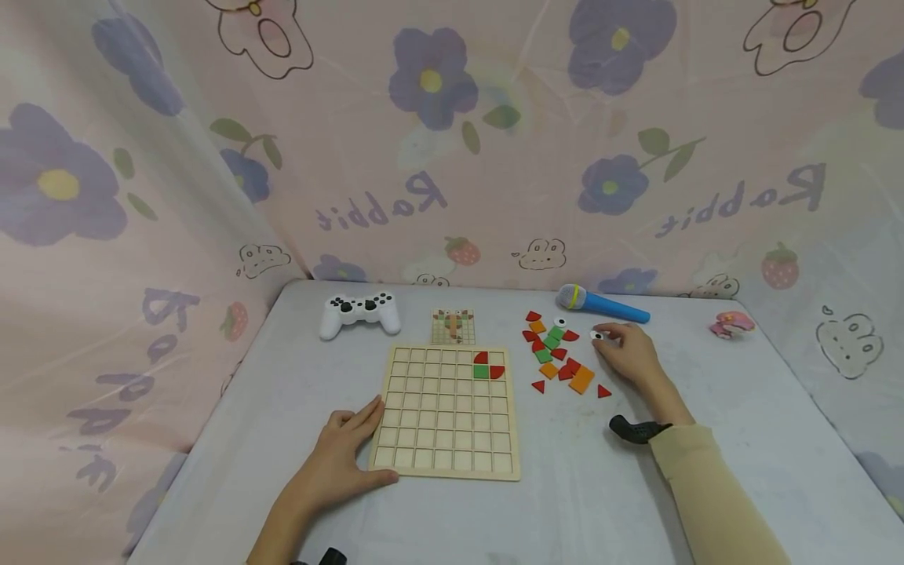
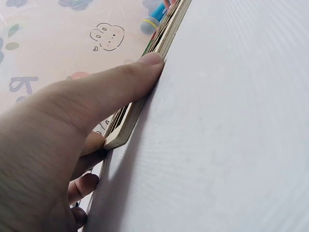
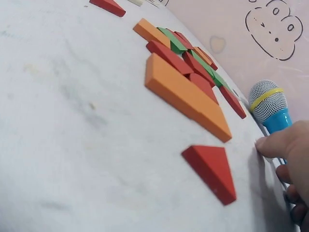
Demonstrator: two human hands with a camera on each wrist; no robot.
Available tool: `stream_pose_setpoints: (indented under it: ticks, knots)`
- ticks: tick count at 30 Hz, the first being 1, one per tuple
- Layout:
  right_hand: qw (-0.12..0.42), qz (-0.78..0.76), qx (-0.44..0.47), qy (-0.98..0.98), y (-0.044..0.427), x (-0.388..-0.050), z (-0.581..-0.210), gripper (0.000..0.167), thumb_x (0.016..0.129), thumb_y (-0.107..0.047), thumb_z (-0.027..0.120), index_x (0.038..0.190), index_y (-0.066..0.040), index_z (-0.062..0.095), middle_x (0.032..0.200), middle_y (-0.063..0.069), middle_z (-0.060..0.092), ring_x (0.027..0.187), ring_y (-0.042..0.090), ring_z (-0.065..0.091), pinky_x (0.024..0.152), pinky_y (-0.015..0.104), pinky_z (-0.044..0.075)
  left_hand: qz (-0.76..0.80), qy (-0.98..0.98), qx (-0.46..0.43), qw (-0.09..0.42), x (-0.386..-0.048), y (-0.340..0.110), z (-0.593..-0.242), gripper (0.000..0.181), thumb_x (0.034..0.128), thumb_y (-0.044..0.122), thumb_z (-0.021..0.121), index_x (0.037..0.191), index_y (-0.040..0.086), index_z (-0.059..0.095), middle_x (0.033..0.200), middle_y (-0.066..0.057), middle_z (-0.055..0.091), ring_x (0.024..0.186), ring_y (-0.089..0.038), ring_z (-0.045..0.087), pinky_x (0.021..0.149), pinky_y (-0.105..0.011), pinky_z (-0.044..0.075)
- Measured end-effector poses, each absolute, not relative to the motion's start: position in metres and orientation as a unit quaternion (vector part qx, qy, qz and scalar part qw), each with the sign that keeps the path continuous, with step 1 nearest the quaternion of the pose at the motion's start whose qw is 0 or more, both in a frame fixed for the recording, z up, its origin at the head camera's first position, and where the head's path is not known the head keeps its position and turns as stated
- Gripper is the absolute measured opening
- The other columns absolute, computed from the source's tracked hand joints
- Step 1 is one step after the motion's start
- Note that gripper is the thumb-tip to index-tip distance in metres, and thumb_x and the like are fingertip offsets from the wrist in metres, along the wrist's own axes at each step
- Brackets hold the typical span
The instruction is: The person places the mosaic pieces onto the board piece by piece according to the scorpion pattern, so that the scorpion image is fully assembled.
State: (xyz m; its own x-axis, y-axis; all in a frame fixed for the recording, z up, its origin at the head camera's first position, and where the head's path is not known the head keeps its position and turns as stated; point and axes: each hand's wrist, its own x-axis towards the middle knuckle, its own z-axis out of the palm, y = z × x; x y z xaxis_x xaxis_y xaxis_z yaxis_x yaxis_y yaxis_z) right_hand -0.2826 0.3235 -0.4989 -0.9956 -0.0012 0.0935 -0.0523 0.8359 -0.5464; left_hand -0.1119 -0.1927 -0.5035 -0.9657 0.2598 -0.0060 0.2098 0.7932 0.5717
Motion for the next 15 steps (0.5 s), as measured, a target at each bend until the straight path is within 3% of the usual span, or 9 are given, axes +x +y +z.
stream_pose_setpoints:
  ticks: [5,10,15]
  knots:
    - [0.058,0.286,0.016,-0.956,0.324,-0.2818,-0.5003,0.038,0.103,-0.021,0.068,0.13,0.005,0.068,0.117,0.029,0.064,0.104,0.041,0.055,0.093,0.057,0.049,0.295,0.946,0.125,0.042,-0.1127,-0.1925,-0.5032,0.11,0.0726,0.059,0.092,0.161,0.014,0.046,0.172,0.006,0.035,0.133,-0.024,0.041,0.108,-0.054,0.042]
    - [0.08,0.3,-0.004,-0.951,0.3218,-0.2804,-0.5036,0.046,0.101,-0.03,0.073,0.121,0.01,0.066,0.115,0.029,0.064,0.106,0.042,0.056,0.098,0.058,0.048,0.292,0.947,0.124,0.041,-0.1125,-0.1926,-0.5035,0.109,0.0724,0.059,0.092,0.161,0.014,0.046,0.172,0.006,0.035,0.133,-0.025,0.041,0.108,-0.054,0.042]
    - [0.063,0.3,0.014,-0.952,0.3234,-0.2788,-0.5022,0.044,0.1,-0.024,0.07,0.13,0.006,0.065,0.116,0.028,0.061,0.105,0.04,0.053,0.093,0.054,0.047,0.291,0.948,0.124,0.038,-0.1119,-0.1923,-0.5038,0.109,0.0723,0.059,0.092,0.161,0.013,0.047,0.172,0.005,0.036,0.133,-0.024,0.042,0.108,-0.054,0.042]
